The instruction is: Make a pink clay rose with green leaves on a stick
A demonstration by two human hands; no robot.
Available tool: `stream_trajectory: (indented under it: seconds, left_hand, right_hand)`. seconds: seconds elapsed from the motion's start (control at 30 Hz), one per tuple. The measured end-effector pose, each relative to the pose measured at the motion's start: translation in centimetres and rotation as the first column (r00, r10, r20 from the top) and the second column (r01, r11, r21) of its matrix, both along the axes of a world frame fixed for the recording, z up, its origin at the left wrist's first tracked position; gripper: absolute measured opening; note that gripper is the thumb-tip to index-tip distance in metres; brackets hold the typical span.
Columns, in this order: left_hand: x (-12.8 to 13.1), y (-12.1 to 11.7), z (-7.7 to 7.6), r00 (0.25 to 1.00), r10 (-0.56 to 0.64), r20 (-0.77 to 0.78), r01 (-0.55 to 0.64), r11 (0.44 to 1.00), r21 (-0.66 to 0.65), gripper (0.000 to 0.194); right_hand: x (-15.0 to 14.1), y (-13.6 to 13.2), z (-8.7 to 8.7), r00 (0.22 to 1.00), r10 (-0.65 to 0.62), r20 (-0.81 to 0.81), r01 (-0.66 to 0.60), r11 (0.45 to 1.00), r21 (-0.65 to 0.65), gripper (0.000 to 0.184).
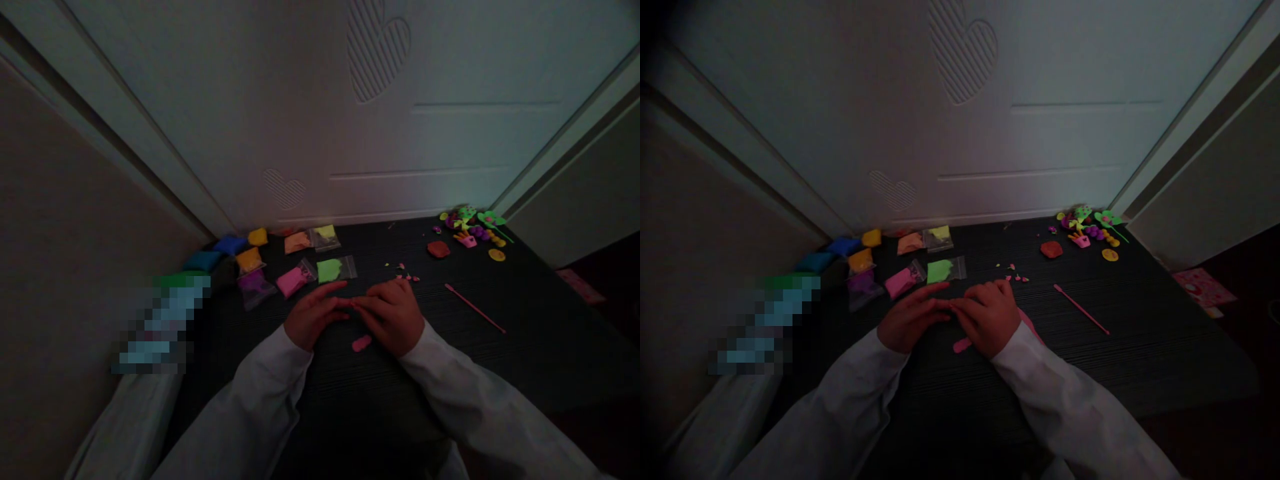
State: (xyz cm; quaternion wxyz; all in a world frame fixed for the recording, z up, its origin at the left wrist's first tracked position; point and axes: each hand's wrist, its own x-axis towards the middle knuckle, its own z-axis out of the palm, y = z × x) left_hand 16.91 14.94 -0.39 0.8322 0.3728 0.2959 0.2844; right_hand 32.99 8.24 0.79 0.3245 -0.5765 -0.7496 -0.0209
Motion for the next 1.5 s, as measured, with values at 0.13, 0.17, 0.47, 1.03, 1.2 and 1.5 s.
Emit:
stream_trajectory:
  seconds: [0.13,0.17,0.47,1.03,1.2,1.5]
  left_hand:
    - [0.0,0.0,0.1,0.999,0.035,-0.016,-0.035,0.999,0.015,0.042]
    - [0.1,0.0,0.1,0.998,0.047,-0.029,-0.047,0.999,0.024,0.043]
    - [0.4,0.0,-0.7,0.983,0.143,-0.117,-0.128,0.984,0.126,0.047]
    - [0.7,0.1,-0.6,0.944,0.271,-0.186,-0.201,0.924,0.325,0.041]
    - [0.8,0.0,-0.6,0.935,0.238,-0.261,-0.136,0.925,0.355,0.039]
    - [1.4,0.2,-0.7,0.945,0.216,-0.244,-0.120,0.927,0.357,0.040]
  right_hand:
    - [0.0,-0.1,0.0,1.000,0.014,0.022,-0.013,0.999,-0.044,0.023]
    - [-0.1,-0.1,0.1,1.000,0.015,0.022,-0.014,0.998,-0.054,0.024]
    - [-0.6,-0.5,0.1,0.994,0.099,-0.045,-0.104,0.986,-0.131,0.032]
    - [0.1,0.1,0.4,0.980,0.017,-0.196,-0.041,0.992,-0.119,0.025]
    - [0.0,0.3,0.0,0.982,0.026,-0.188,-0.046,0.994,-0.103,0.024]
    - [0.0,0.7,-0.3,0.975,-0.005,-0.222,-0.020,0.994,-0.109,0.022]
